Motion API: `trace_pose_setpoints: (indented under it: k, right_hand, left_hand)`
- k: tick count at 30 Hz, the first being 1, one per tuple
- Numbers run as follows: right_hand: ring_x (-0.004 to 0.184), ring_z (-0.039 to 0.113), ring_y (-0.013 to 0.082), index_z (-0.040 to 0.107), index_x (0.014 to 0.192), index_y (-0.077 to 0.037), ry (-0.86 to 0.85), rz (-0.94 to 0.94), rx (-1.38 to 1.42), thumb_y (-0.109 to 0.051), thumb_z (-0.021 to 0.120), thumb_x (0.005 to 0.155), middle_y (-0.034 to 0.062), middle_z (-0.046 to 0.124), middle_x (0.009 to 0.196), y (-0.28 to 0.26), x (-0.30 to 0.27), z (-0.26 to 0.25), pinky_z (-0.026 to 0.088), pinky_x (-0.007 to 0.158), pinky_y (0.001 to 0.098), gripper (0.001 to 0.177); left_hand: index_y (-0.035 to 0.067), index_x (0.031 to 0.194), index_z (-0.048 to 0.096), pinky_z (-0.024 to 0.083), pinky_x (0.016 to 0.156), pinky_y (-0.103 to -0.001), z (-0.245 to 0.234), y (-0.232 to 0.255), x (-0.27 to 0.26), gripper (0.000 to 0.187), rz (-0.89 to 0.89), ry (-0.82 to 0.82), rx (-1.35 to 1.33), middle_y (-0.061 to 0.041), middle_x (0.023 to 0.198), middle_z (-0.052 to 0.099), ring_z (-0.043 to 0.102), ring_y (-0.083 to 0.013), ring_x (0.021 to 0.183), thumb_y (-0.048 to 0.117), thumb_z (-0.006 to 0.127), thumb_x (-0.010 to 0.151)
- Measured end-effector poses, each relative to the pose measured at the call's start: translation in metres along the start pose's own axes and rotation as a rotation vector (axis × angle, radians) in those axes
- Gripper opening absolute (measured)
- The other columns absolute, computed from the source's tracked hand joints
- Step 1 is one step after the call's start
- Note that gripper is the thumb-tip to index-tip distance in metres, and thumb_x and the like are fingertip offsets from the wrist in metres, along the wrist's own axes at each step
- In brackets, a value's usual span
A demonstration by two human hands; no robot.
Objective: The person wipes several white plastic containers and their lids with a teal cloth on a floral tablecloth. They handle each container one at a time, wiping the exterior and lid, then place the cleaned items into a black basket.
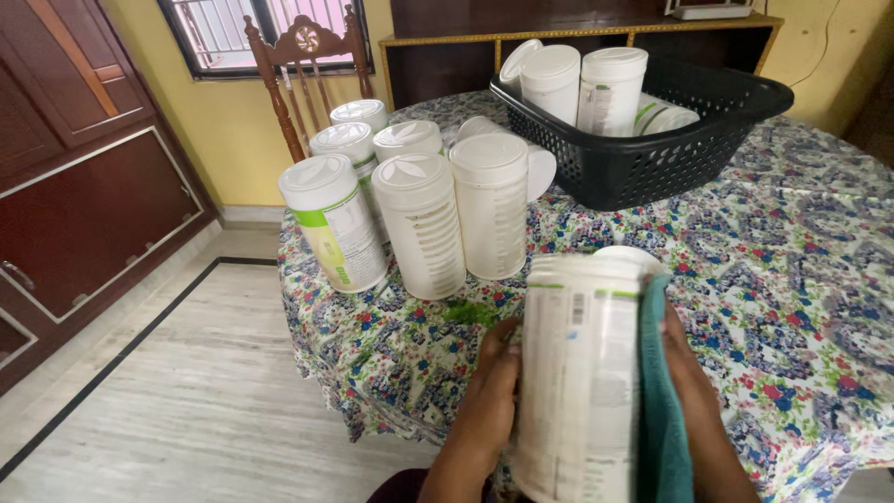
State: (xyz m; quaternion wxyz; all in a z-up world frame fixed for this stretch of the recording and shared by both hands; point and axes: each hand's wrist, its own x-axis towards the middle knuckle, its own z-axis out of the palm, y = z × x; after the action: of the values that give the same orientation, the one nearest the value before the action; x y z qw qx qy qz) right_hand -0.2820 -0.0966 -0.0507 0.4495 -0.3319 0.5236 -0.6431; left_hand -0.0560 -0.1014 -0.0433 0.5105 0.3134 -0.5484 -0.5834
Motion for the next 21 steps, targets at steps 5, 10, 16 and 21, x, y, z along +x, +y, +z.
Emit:
trace_pose_setpoints:
  k: [5,10,16,21]
  right_hand:
    - [0.106,0.065,0.027,0.053,0.149,-0.018,-0.024,-0.053,-0.088,-0.05,0.045,0.108,0.0108,0.063,0.13,0.016,-0.022,0.003,0.051,0.089,0.0416,0.052]
    - [0.105,0.065,0.0287,0.054,0.147,-0.015,-0.029,-0.045,-0.1,-0.051,0.046,0.108,0.0133,0.064,0.128,0.02,-0.028,-0.001,0.051,0.089,0.0426,0.054]
    - [0.105,0.065,0.0308,0.055,0.145,-0.012,-0.047,-0.035,-0.097,-0.051,0.046,0.107,0.0163,0.066,0.127,0.022,-0.025,-0.002,0.051,0.089,0.0438,0.056]
    - [0.104,0.065,0.0325,0.057,0.144,-0.009,-0.059,-0.031,-0.09,-0.052,0.046,0.107,0.0188,0.067,0.125,0.019,-0.022,0.002,0.051,0.089,0.0448,0.058]
  left_hand:
    - [0.008,0.164,0.032,0.031,0.122,-0.041,0.006,0.002,-0.019,0.102,0.337,-0.183,0.049,-0.011,0.168,0.038,0.037,-0.0253,0.153,0.077,0.051,0.092]
    - [-0.001,0.152,0.042,0.048,0.106,-0.042,0.019,0.007,-0.018,0.105,0.287,-0.052,-0.196,-0.018,0.139,0.06,0.058,-0.0253,0.125,0.074,0.069,0.083]
    - [-0.007,0.153,0.036,0.051,0.102,-0.043,0.025,0.008,-0.007,0.11,0.484,0.151,-0.252,-0.022,0.135,0.058,0.058,-0.0271,0.123,0.073,0.068,0.085]
    - [-0.007,0.158,0.022,0.046,0.111,-0.044,0.035,0.002,-0.002,0.114,0.667,0.235,-0.14,-0.023,0.145,0.05,0.054,-0.0296,0.131,0.066,0.074,0.088]
